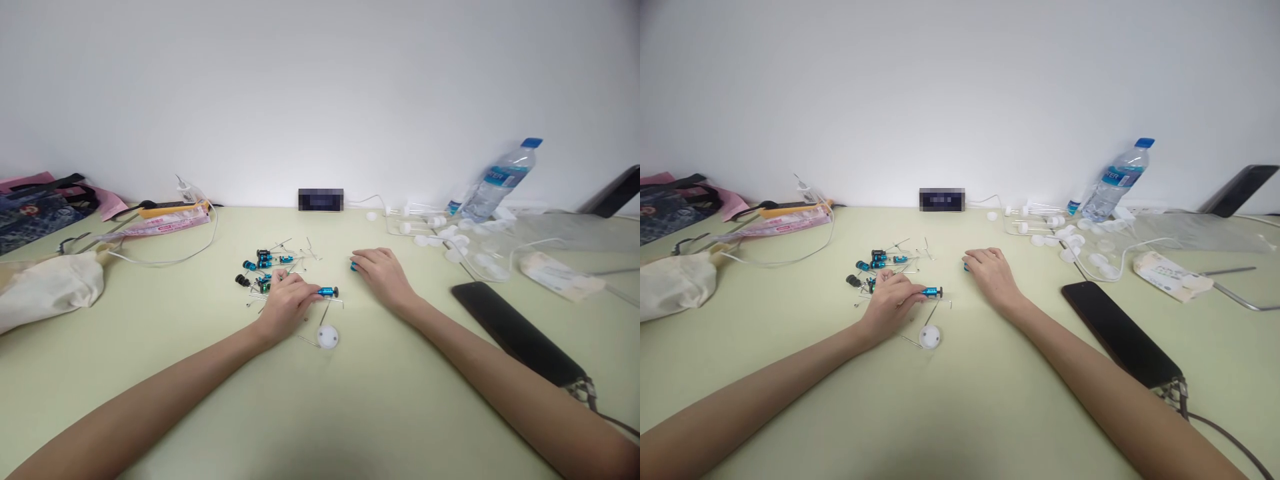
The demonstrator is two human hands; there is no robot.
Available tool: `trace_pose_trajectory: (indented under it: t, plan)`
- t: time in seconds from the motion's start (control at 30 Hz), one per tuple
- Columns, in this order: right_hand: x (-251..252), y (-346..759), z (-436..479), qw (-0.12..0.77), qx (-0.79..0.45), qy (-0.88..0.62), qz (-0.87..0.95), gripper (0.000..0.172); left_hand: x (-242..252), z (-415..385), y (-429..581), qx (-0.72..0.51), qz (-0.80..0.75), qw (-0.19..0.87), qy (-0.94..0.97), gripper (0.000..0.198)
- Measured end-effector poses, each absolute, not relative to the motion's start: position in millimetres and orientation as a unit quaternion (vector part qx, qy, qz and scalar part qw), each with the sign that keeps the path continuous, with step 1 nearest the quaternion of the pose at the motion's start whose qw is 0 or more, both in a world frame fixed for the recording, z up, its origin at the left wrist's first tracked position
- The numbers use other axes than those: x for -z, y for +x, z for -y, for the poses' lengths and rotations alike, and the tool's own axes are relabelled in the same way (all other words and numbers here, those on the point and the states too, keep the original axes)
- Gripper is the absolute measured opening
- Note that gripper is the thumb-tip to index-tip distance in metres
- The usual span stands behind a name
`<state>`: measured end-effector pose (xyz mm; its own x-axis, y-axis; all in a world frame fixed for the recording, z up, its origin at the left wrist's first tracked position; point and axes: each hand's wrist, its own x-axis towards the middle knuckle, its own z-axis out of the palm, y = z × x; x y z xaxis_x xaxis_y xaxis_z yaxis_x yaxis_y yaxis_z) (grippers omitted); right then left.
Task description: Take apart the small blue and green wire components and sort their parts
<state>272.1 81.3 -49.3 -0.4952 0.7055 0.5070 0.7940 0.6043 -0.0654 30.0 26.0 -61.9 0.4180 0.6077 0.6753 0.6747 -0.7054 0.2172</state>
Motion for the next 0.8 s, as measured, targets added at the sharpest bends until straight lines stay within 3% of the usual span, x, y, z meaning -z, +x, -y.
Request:
trace_pose_trajectory:
  t: [0.1, 0.23, 0.33, 0.4, 0.5, 0.53, 0.6, 0.7, 0.77, 0.8]
  plan:
    - [41.0, 258.3, -63.1, 0.308, 0.009, -0.454, 0.836, 0.032, 61.8, -25.3, 30.3, 0.382, 0.386, 0.042, -0.839, 0.021]
    - [35.4, 236.1, -37.0, 0.306, -0.284, -0.464, 0.782, 0.048, 61.4, -23.7, 29.7, 0.379, 0.384, 0.049, -0.841, 0.019]
    - [34.7, 228.9, -30.9, 0.288, -0.42, -0.434, 0.743, 0.038, 61.3, -24.1, 29.0, 0.379, 0.382, 0.05, -0.841, 0.02]
    - [33.3, 229.6, -33.2, 0.302, -0.443, -0.419, 0.733, 0.024, 61.3, -25.1, 28.9, 0.386, 0.386, 0.047, -0.836, 0.021]
    - [30.6, 233.1, -39.0, 0.323, -0.441, -0.422, 0.723, 0.045, 61.3, -26.2, 29.4, 0.392, 0.393, 0.045, -0.831, 0.021]
    - [30.0, 234.0, -40.1, 0.322, -0.434, -0.431, 0.723, 0.044, 61.2, -26.1, 29.7, 0.389, 0.393, 0.044, -0.832, 0.021]
    - [29.8, 235.2, -40.7, 0.301, -0.43, -0.442, 0.728, 0.03, 60.9, -25.5, 30.0, 0.383, 0.388, 0.042, -0.837, 0.02]
    - [30.5, 236.4, -39.7, 0.244, -0.448, -0.433, 0.743, 0.035, 60.2, -24.9, 29.9, 0.386, 0.384, 0.041, -0.838, 0.02]
    - [30.4, 237.6, -39.8, 0.249, -0.451, -0.422, 0.746, 0.021, 59.8, -25.1, 29.7, 0.391, 0.387, 0.038, -0.834, 0.019]
    - [30.2, 238.2, -40.3, 0.262, -0.447, -0.419, 0.746, 0.023, 59.7, -25.4, 29.6, 0.392, 0.391, 0.036, -0.832, 0.018]
